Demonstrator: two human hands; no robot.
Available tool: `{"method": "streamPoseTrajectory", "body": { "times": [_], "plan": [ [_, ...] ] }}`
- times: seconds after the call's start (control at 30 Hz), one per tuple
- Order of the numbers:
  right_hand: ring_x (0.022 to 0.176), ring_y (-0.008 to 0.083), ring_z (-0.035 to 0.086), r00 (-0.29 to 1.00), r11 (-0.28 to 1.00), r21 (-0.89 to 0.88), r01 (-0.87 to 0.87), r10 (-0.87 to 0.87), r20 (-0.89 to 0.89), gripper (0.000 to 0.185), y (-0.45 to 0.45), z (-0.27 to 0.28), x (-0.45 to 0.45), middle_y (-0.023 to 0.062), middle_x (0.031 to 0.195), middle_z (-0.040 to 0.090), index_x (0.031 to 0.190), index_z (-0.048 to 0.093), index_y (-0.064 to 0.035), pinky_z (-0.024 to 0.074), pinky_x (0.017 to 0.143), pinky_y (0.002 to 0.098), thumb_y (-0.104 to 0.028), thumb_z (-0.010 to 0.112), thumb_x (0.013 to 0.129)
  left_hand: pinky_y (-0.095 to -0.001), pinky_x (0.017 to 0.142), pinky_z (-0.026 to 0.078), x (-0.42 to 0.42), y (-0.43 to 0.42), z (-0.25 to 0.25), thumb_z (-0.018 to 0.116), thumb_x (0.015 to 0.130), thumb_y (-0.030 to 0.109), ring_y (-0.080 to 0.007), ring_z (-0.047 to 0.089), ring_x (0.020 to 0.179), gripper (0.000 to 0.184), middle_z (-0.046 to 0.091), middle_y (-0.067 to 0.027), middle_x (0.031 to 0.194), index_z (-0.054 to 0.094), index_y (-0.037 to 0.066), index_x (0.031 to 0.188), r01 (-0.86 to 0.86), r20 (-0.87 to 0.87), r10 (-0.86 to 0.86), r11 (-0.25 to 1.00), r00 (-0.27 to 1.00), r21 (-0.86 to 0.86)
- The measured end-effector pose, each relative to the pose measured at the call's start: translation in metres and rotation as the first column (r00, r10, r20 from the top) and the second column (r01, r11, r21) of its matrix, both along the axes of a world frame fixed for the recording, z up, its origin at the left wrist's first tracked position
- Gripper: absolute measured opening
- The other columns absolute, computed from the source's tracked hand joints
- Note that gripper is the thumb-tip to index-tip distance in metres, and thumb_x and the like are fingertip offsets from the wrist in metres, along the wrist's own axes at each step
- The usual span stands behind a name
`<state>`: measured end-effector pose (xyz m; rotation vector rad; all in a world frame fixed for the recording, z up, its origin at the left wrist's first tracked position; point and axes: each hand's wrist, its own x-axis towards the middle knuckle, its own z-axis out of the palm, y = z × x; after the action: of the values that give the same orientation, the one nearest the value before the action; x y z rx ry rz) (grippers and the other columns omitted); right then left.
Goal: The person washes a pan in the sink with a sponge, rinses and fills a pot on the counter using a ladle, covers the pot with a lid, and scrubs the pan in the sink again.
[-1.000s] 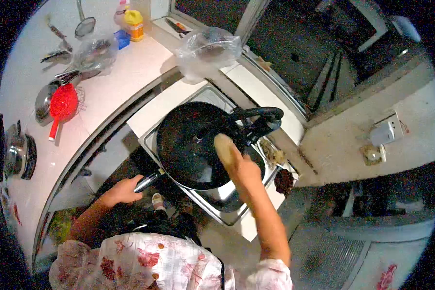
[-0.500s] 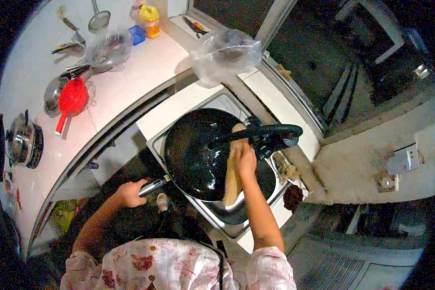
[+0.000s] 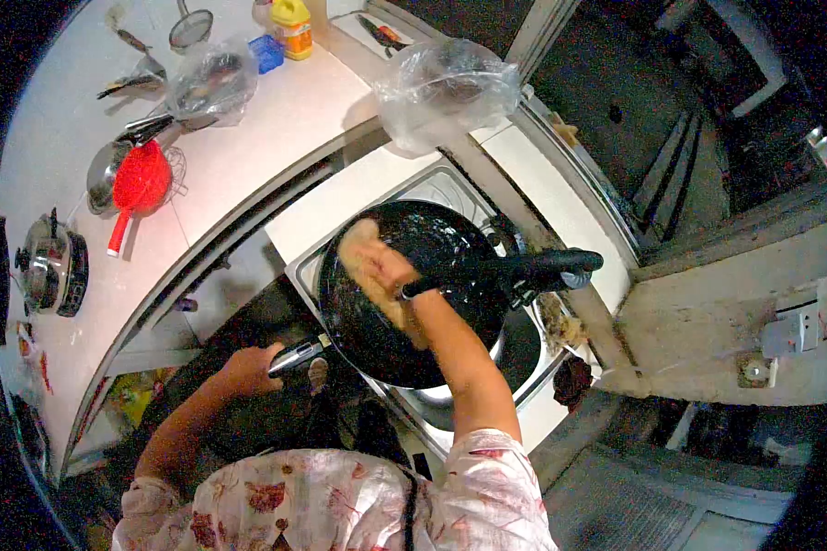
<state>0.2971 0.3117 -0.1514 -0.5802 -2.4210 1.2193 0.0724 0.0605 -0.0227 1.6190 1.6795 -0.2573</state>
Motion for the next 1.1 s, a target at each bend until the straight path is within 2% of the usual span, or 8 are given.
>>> {"method": "streamPoseTrajectory", "body": {
  "times": [0.13,0.3,0.47,0.57,0.67,0.9,1.0,1.1],
  "plan": [
    [0.110,0.0291,0.044,0.912,0.843,-0.355,-0.404,0.403,-0.082,0.041,-0.033,0.011,0.006,0.0156,0.114,0.048,0.124,0.049,-0.0082,0.0321,0.097,0.0337,-0.010,0.050,0.083,-0.0431,0.069,0.047,0.004,-0.001,0.007,0.061,0.065,0.024,-0.0356,0.060,0.078,0.051,0.062,-0.0185,0.084,0.048,0.010,0.112,-0.024,0.005,0.024,0.998,1.000,0.050],
    [0.099,0.0217,0.050,0.747,0.670,-0.669,-0.322,0.614,0.256,0.048,-0.057,0.028,0.046,0.0124,0.112,0.051,0.118,0.055,-0.0096,0.0383,0.086,0.0272,0.003,0.053,0.072,-0.0447,0.067,0.047,0.001,-0.003,0.003,0.061,0.063,0.024,-0.0378,0.059,0.075,0.049,0.061,-0.0202,0.080,0.049,0.009,0.109,-0.068,0.103,0.058,0.992,0.993,0.102],
    [0.091,0.0173,0.055,0.966,0.513,-0.857,0.050,0.192,0.171,0.033,-0.039,0.082,0.075,0.0083,0.106,0.055,0.106,0.060,-0.0081,0.0440,0.078,0.0308,-0.002,0.059,0.074,-0.0459,0.065,0.047,0.000,-0.005,-0.002,0.061,0.062,0.023,-0.0386,0.059,0.072,0.048,0.060,-0.0214,0.078,0.050,0.008,0.107,-0.064,0.102,0.053,0.992,0.993,0.107],
    [0.083,0.0242,0.059,0.959,0.995,0.105,-0.004,-0.025,0.283,0.030,-0.003,0.087,0.069,0.0088,0.098,0.055,0.104,0.060,-0.0137,0.0484,0.070,0.0324,-0.005,0.054,0.076,-0.0457,0.065,0.047,0.000,-0.004,0.001,0.060,0.062,0.022,-0.0385,0.059,0.071,0.049,0.061,-0.0212,0.077,0.050,0.009,0.108,-0.057,0.098,0.046,0.993,0.994,0.106],
    [0.081,0.0297,0.057,0.742,0.677,0.705,0.213,-0.581,0.333,0.031,0.008,0.076,0.042,0.0090,0.097,0.051,0.101,0.058,-0.0192,0.0511,0.064,0.0366,-0.007,0.054,0.073,-0.0456,0.064,0.047,0.000,-0.006,-0.001,0.061,0.063,0.023,-0.0382,0.059,0.071,0.050,0.061,-0.0207,0.076,0.049,0.009,0.109,-0.067,0.083,0.058,0.992,0.995,0.103],
    [0.078,0.0286,0.055,0.495,0.395,0.892,0.221,-0.833,0.246,0.014,0.016,0.017,0.108,0.0116,0.097,0.050,0.087,0.061,-0.0092,0.0512,0.059,0.0347,-0.018,0.055,0.077,-0.0451,0.066,0.047,0.000,-0.005,0.001,0.061,0.064,0.022,-0.0380,0.059,0.072,0.048,0.061,-0.0201,0.076,0.049,0.010,0.109,-0.080,0.070,0.072,0.990,0.995,0.116],
    [0.076,0.0295,0.059,0.257,0.643,0.766,0.022,-0.744,0.617,0.020,-0.013,0.050,0.119,0.0149,0.091,0.058,0.087,0.064,-0.0084,0.0508,0.059,0.0346,-0.025,0.055,0.079,-0.0454,0.067,0.047,0.002,-0.005,0.004,0.060,0.065,0.022,-0.0381,0.059,0.073,0.048,0.061,-0.0202,0.078,0.049,0.009,0.110,-0.092,0.082,0.083,0.990,0.993,0.105],
    [0.083,0.0282,0.060,0.452,0.751,0.661,0.022,-0.597,0.663,0.025,-0.046,0.067,0.132,0.0170,0.093,0.060,0.095,0.062,-0.0090,0.0499,0.065,0.0383,-0.026,0.055,0.079,-0.0457,0.069,0.047,0.000,-0.004,0.007,0.060,0.064,0.021,-0.0382,0.059,0.076,0.047,0.061,-0.0207,0.081,0.049,0.009,0.109,-0.094,0.096,0.084,0.990,0.992,0.107]
  ]
}}
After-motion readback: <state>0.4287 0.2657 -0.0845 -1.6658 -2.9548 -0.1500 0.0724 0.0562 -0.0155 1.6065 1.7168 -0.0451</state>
